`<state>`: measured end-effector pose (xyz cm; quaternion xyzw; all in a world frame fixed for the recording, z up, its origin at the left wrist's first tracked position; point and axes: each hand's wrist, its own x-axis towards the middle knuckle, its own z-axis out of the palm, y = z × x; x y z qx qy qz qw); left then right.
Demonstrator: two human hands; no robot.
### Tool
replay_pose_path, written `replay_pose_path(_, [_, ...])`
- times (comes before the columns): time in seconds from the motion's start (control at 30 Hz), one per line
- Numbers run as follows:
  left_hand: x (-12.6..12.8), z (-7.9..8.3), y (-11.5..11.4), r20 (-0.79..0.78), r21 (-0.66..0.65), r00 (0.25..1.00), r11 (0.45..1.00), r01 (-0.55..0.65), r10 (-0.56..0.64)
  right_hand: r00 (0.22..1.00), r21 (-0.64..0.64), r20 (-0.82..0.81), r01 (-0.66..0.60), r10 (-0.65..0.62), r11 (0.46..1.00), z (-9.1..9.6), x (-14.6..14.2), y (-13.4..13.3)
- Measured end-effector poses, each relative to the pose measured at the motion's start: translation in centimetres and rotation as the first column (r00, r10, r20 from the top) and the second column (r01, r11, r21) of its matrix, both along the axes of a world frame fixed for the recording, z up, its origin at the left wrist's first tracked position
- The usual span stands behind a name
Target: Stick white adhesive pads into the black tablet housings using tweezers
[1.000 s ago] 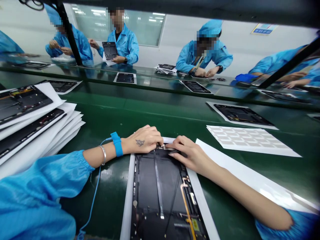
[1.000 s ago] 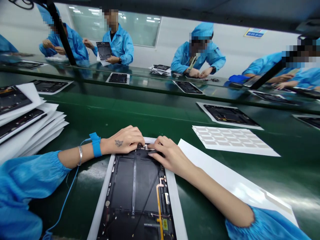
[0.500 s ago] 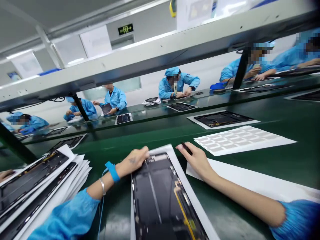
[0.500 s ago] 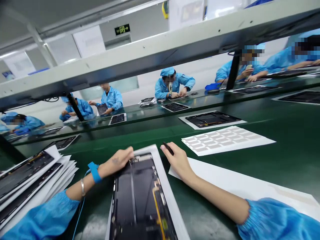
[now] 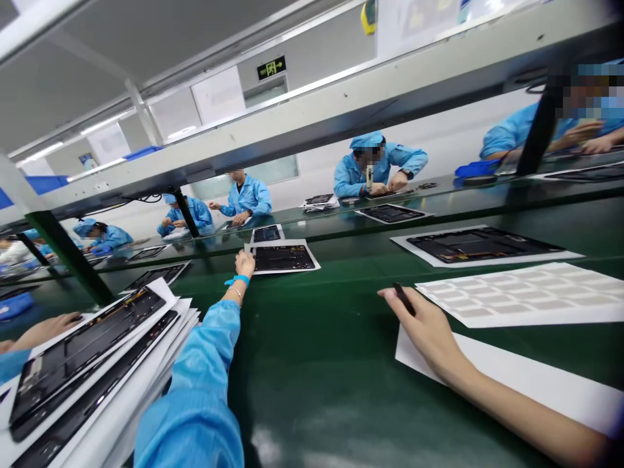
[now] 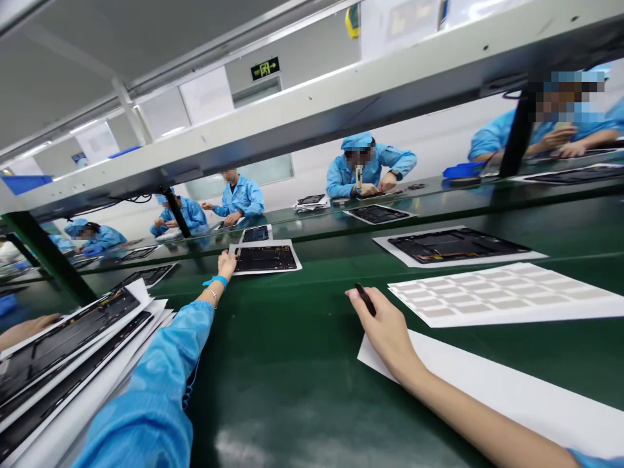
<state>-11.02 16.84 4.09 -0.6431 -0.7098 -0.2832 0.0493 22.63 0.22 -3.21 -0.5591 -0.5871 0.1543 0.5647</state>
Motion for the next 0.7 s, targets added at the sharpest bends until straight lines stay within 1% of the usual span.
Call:
replay_pose_path(0.03, [0.3, -0.4, -0.4, -0.016, 0.005, 1.0, 1.0, 0.027, -0.027, 0.999, 0.044, 0.043, -0.033, 0.031, 0.998, 0.1, -0.3, -0.5])
replay_pose_path(0.07, [0.7, -0.9, -0.9, -0.036, 0.001, 0.996, 0.997, 0.08, -0.079, 0.992, 0.098, 0.098, -0.085, 0.075, 0.992, 0.1, -0.7, -1.0])
replay_pose_path(0.1, [1.3, -1.5, -1.6, -0.056, -0.015, 0.986, 0.987, 0.158, -0.159, 0.978, 0.15, 0.164, -0.156, 0.131, 0.976, 0.0, -1.2, -1.7])
replay_pose_path(0.13, [2.1, -2.3, -2.3, -0.074, -0.048, 0.962, 0.964, 0.26, -0.263, 0.952, 0.19, 0.236, -0.243, 0.196, 0.951, 0.0, -1.7, -2.4])
replay_pose_path(0.17, [3.0, -3.3, -3.2, -0.083, -0.095, 0.921, 0.923, 0.372, -0.38, 0.912, 0.208, 0.312, -0.338, 0.265, 0.918, -0.1, -2.4, -3.0])
replay_pose_path(0.2, [3.9, -4.2, -4.2, -0.081, -0.148, 0.865, 0.864, 0.481, -0.495, 0.862, 0.197, 0.385, -0.426, 0.33, 0.883, -0.1, -3.0, -3.4])
replay_pose_path(0.23, [4.8, -5.2, -5.2, -0.069, -0.199, 0.8, 0.794, 0.574, -0.596, 0.806, 0.162, 0.453, -0.494, 0.381, 0.854, -0.1, -3.4, -3.3])
replay_pose_path(0.27, [5.7, -6.1, -6.2, -0.049, -0.24, 0.738, 0.725, 0.646, -0.673, 0.75, 0.1, 0.52, -0.529, 0.409, 0.843, 0.0, -3.7, -2.7])
replay_pose_path(0.3, [6.4, -6.8, -7.2, -0.026, -0.272, 0.687, 0.666, 0.694, -0.726, 0.71, 0.034, 0.579, -0.513, 0.401, 0.858, 0.3, -3.6, -1.6])
replay_pose_path(0.33, [7.0, -7.4, -8.0, -0.008, -0.298, 0.651, 0.623, 0.723, -0.759, 0.692, -0.035, 0.636, -0.417, 0.342, 0.908, 0.7, -3.1, 0.0])
replay_pose_path(0.37, [7.5, -7.7, -8.6, 0.004, -0.322, 0.629, 0.595, 0.736, -0.777, 0.669, -0.107, 0.699, -0.248, 0.25, 0.963, 1.2, -2.3, 2.0])
replay_pose_path(0.4, [7.7, -7.9, -9.1, 0.008, -0.344, 0.62, 0.58, 0.739, -0.785, 0.664, -0.126, 0.725, -0.132, 0.182, 0.983, 1.8, -1.1, 4.3])
replay_pose_path(0.47, [8.0, -7.8, -9.6, -0.001, -0.377, 0.62, 0.574, 0.727, -0.785, 0.643, -0.144, 0.762, 0.055, 0.075, 0.988, 2.9, 2.1, 8.9])
replay_pose_path(0.5, [8.1, -7.7, -9.7, -0.008, -0.387, 0.623, 0.577, 0.719, -0.782, 0.625, -0.155, 0.78, 0.144, 0.031, 0.977, 3.4, 3.8, 11.0])
replay_pose_path(0.57, [8.1, -7.4, -9.7, -0.016, -0.392, 0.631, 0.585, 0.71, -0.776, 0.579, -0.191, 0.815, 0.307, -0.023, 0.933, 3.9, 6.9, 14.4])
replay_pose_path(0.63, [8.1, -7.3, -9.7, -0.017, -0.393, 0.632, 0.586, 0.709, -0.775, 0.535, -0.237, 0.844, 0.434, -0.037, 0.87, 3.7, 9.3, 16.5])
replay_pose_path(0.7, [8.2, -7.4, -9.6, -0.02, -0.384, 0.632, 0.59, 0.71, -0.774, 0.506, -0.286, 0.862, 0.523, -0.022, 0.803, 3.0, 10.8, 17.8])
